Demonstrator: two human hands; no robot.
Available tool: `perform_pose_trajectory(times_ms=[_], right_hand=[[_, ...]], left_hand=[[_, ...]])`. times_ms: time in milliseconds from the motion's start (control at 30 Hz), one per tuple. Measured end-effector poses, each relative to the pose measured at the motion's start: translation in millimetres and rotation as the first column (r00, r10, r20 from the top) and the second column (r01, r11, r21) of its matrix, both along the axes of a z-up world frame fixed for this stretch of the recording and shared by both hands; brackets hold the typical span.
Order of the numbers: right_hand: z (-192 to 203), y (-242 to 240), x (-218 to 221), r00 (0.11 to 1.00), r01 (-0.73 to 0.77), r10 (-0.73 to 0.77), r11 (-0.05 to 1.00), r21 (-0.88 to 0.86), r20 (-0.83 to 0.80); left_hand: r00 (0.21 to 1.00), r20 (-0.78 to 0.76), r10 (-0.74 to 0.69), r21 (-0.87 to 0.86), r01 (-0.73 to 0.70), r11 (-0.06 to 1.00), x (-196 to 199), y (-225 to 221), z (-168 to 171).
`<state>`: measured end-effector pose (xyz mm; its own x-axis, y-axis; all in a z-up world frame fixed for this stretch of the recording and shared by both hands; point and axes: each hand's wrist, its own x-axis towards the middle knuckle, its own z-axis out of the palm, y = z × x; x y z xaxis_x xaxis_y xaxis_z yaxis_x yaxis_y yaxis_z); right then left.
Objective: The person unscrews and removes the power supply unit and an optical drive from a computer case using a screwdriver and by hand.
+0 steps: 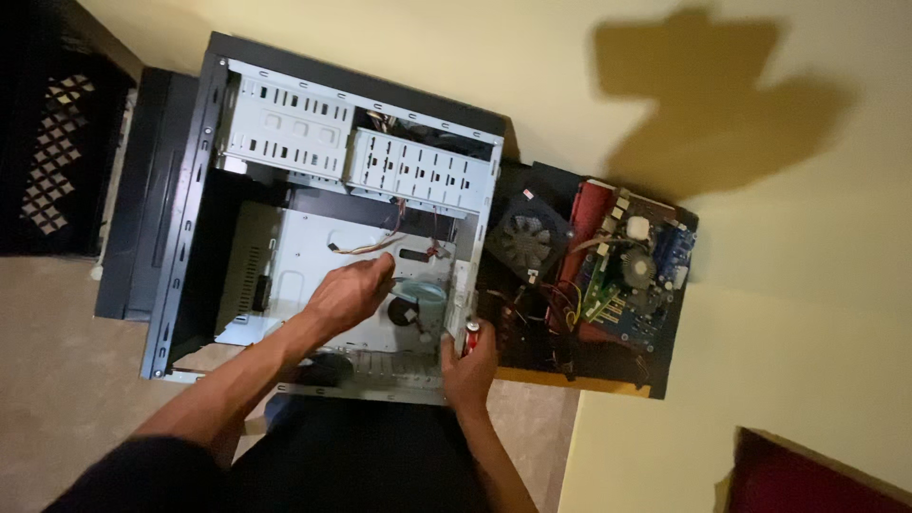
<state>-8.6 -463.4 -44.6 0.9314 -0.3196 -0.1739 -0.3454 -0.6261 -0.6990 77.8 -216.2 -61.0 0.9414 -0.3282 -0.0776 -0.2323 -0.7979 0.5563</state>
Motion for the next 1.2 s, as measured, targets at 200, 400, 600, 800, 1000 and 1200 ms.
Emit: perform_pose_trajectory(times_ms=[200,400,600,800,1000,1200], right_hand=[[110,-1,32,0.999,0.012,-0.029,0.85,0.527,0.023],[91,-78,48,0.914,0.404,-0.396,0.877,0.262,-0.085],[102,-172,93,0.888,0.437,-0.455,0.88,-0.184,-0.064],[54,-220,120,0.89,0.455,-0.454,0.885,0.095,-0.03],[13,-257,95,0.892,0.447,-0.451,0.89,-0.092,-0.028],[78,-140,46,0.908,0.417,-0.413,0.907,0.061,-0.068]], left_hand=[[0.985,-0.174,-0.011,-0.22,-0.028,0.975,-31,-79,2],[0.896,-0.363,-0.254,-0.777,-0.141,0.614,-12,-106,95],[0.953,-0.283,-0.107,0.007,0.113,0.994,-20,-106,-125],[0.957,-0.234,-0.171,0.305,0.239,0.922,-70,-134,-196],[0.94,-0.338,-0.047,0.046,0.067,0.997,-45,-92,-160],[0.85,-0.482,0.212,-0.174,-0.331,0.927,-21,15,-58]])
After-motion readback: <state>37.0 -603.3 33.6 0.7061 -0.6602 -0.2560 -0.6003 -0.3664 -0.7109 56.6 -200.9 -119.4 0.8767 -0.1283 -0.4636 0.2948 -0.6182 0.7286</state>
